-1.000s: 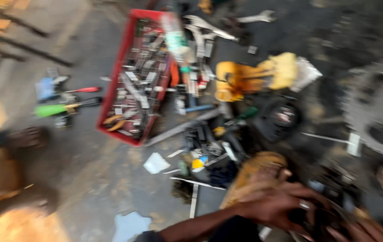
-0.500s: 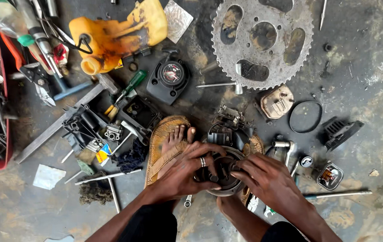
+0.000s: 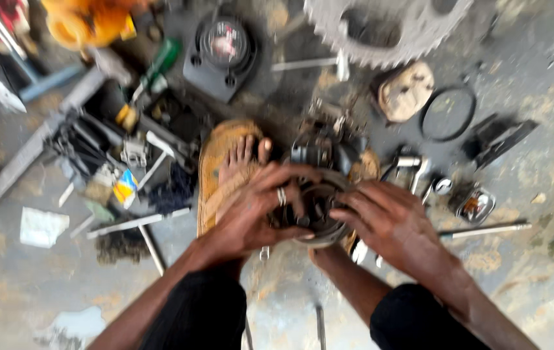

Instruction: The person sits on the floor of a repair shop working on a small engine clutch assembly. They use a screwdriver and a wrench to loosen and tighten parts, manipulate a spring and pressure plate by hand, reposition the engine, and fit a cover onto the assembly.

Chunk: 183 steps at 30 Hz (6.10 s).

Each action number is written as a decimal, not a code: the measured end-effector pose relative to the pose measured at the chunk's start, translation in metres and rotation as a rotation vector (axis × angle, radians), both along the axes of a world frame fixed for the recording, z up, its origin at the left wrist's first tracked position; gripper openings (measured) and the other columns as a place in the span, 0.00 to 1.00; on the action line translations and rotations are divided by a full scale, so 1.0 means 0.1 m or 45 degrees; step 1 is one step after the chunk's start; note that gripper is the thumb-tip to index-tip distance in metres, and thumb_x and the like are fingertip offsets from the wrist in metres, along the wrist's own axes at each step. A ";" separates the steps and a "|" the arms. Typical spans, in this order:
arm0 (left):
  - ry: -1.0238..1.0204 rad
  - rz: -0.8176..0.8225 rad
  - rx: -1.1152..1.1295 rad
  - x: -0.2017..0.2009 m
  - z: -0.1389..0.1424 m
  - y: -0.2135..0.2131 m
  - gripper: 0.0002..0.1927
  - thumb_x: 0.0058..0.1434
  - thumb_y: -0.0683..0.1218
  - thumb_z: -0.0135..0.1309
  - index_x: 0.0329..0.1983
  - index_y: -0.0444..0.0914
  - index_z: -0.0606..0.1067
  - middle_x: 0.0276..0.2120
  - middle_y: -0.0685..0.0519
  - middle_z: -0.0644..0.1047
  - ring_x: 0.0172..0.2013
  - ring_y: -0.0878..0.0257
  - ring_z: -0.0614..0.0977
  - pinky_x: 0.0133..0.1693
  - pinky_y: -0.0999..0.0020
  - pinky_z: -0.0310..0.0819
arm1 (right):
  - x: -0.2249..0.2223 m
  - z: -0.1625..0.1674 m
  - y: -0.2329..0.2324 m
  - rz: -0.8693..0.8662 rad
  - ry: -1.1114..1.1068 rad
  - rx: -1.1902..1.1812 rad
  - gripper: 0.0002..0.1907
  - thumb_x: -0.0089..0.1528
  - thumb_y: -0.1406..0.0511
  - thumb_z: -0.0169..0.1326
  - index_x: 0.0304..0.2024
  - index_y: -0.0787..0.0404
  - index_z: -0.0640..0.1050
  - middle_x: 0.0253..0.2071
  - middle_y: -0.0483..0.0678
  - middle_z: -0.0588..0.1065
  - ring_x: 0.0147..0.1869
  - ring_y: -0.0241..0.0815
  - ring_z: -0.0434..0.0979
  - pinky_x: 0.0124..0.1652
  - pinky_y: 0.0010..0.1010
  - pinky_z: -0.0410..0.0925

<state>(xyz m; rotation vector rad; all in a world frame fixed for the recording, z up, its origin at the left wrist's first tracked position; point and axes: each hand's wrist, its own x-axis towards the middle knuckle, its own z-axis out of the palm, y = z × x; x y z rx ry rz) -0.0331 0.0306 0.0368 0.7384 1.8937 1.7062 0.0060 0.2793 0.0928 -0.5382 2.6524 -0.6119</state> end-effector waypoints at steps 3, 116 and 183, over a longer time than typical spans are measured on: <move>-0.011 -0.047 -0.050 -0.06 0.07 -0.03 0.15 0.48 0.44 0.71 0.35 0.41 0.76 0.64 0.51 0.71 0.66 0.50 0.71 0.64 0.50 0.63 | -0.06 0.04 -0.04 -0.011 0.088 0.142 0.18 0.58 0.55 0.64 0.37 0.62 0.79 0.39 0.51 0.78 0.44 0.52 0.80 0.44 0.42 0.73; 0.228 -0.160 -0.111 -0.09 0.04 -0.23 0.21 0.48 0.45 0.71 0.48 0.45 0.85 0.65 0.48 0.66 0.63 0.49 0.70 0.64 0.49 0.56 | 0.00 -0.13 -0.10 -0.084 0.070 0.027 0.15 0.57 0.57 0.66 0.40 0.57 0.80 0.36 0.46 0.77 0.38 0.45 0.81 0.38 0.39 0.74; 0.224 -0.090 0.003 0.00 0.10 -0.21 0.22 0.52 0.44 0.68 0.51 0.33 0.81 0.63 0.44 0.65 0.65 0.46 0.69 0.65 0.53 0.62 | 0.08 -0.13 -0.08 0.008 0.267 -0.078 0.15 0.56 0.67 0.63 0.46 0.61 0.80 0.43 0.47 0.77 0.42 0.50 0.81 0.40 0.41 0.74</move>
